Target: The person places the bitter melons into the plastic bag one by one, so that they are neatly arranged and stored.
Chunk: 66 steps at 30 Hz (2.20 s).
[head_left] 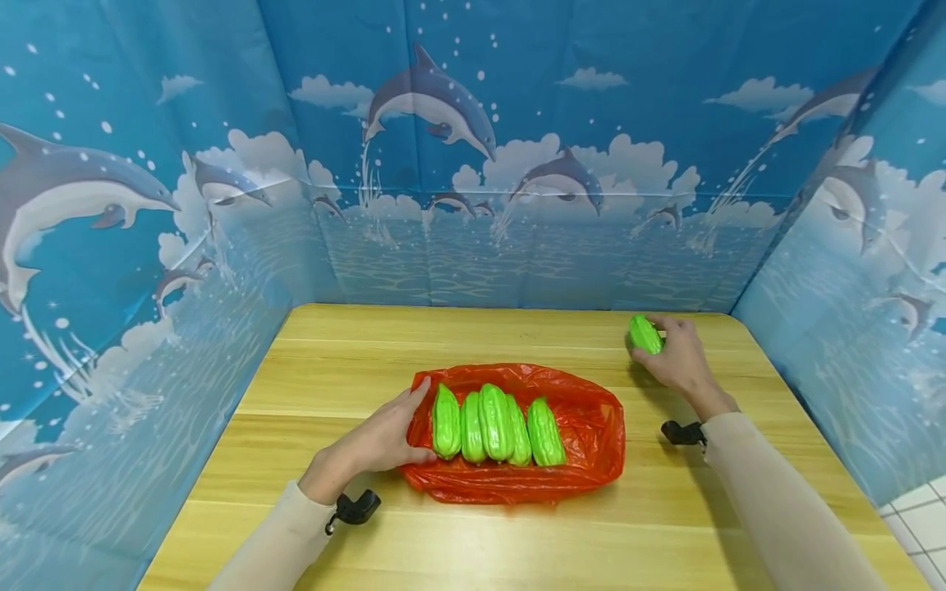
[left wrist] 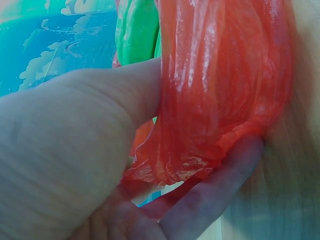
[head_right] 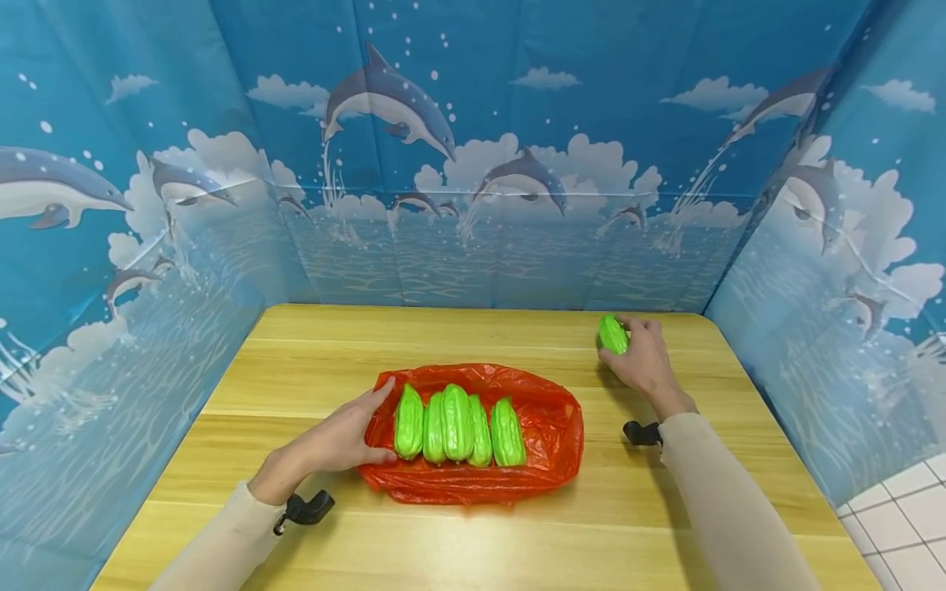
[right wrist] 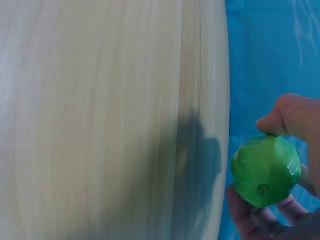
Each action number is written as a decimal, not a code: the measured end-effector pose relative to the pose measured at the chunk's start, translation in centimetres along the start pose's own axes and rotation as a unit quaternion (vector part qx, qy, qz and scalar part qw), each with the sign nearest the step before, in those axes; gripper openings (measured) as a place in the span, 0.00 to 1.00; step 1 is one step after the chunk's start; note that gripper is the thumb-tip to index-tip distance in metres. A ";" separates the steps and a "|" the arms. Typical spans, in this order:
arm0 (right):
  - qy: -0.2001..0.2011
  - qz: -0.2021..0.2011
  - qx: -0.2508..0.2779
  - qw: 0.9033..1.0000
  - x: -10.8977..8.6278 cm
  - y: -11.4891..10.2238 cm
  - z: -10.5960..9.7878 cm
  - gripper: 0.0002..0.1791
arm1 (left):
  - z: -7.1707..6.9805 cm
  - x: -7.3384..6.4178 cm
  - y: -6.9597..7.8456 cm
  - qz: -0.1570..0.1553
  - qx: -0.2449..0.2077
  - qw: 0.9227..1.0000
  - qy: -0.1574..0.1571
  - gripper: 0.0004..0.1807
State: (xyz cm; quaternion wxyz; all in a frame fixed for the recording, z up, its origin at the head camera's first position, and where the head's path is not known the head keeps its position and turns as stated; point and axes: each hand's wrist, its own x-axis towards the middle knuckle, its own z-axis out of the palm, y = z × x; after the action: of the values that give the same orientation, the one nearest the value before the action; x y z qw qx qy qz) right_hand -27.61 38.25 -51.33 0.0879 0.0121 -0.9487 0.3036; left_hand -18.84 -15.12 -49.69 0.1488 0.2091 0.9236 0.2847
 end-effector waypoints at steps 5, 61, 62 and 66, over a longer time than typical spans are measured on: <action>-0.003 0.001 0.000 1.000 -0.1 -0.3 0.0 0.45 | 0.1 0.1 -0.1 0.002 0.001 1.000 -0.001 0.66; -0.017 -0.047 0.007 0.999 -3.3 -7.9 -1.9 0.45 | -0.2 0.4 -0.1 0.012 0.001 1.000 0.000 0.67; -0.016 -0.048 0.007 0.999 -3.3 -7.9 -1.9 0.45 | -0.3 0.4 -0.1 0.012 0.001 1.000 0.001 0.67; -0.016 -0.048 0.011 0.999 -3.6 -8.4 -2.1 0.45 | -0.4 0.4 0.0 0.015 0.002 1.000 0.004 0.66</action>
State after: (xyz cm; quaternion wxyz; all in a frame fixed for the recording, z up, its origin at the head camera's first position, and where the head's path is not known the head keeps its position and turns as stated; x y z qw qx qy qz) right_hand -23.09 32.46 -45.45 0.0872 0.0633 -0.9449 0.3091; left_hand -19.33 -15.11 -49.44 0.1402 0.2223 0.9214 0.2863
